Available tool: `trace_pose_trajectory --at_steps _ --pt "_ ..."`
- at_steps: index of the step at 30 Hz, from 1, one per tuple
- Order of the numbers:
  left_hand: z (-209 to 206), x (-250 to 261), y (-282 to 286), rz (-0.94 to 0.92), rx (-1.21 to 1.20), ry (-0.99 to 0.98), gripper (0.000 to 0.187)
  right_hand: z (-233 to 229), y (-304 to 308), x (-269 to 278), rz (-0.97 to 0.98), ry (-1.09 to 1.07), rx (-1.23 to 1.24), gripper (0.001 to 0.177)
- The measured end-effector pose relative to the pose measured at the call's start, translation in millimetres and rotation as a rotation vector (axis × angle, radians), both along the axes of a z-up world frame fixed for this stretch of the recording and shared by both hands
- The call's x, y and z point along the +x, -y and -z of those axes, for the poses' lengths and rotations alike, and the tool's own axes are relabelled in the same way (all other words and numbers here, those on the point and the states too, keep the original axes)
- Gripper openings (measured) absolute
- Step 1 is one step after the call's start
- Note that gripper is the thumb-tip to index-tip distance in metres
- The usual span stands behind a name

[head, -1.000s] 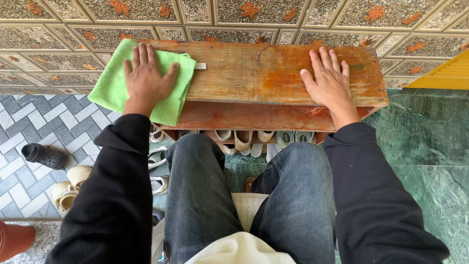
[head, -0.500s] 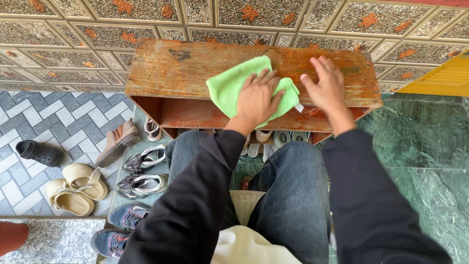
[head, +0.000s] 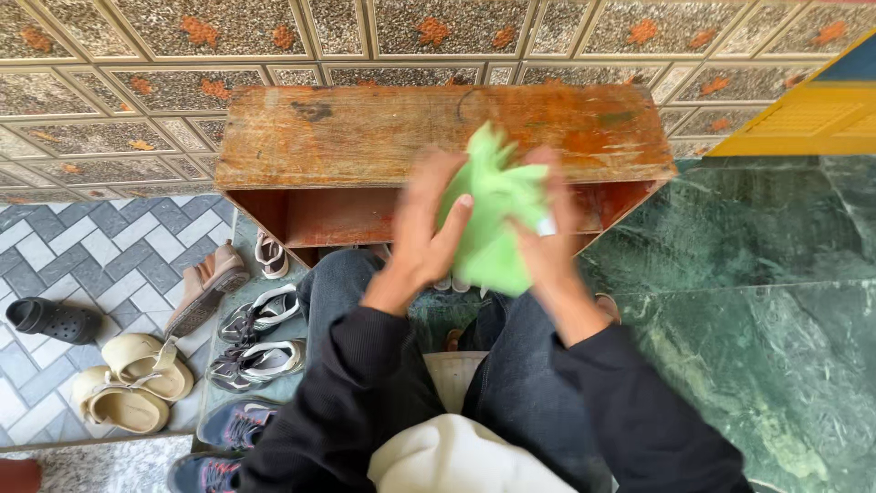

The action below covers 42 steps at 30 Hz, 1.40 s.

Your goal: The person wipes the top and interior shelves of a wooden shoe rack with a green cloth. They then pick up a pair of sneakers from the floor and wipe them with the same cloth.

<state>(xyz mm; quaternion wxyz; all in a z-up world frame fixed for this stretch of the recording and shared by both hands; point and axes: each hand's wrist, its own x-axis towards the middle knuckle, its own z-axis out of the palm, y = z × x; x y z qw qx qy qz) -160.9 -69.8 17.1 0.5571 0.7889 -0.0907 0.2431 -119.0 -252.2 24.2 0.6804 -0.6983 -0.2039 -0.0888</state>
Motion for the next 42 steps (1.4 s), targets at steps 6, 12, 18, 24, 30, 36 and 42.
trace_pose_trajectory --at_steps 6,12,18,24,30,36,42 --pt "13 18 -70 -0.416 0.824 0.014 0.054 -16 85 77 0.557 0.588 -0.94 0.048" --pt "36 28 -78 -0.393 0.965 0.015 0.061 38 39 107 0.393 0.388 -0.907 0.047" --pt "33 42 -84 -0.44 0.997 0.031 0.059 20 33 99 0.202 0.522 -0.918 0.051" --pt "53 49 -88 -0.588 1.036 0.162 0.046 29 82 107 0.402 0.64 -1.066 0.059" --pt "61 60 -84 -0.65 1.001 0.201 0.041 49 87 159 0.375 0.683 -1.021 0.065" --pt "63 64 -74 -0.626 0.95 0.19 0.037 44 80 168 0.331 0.69 -1.025 0.072" --pt "59 79 -91 -0.545 0.994 0.317 0.036 47 70 140 0.308 0.696 -0.97 0.073"
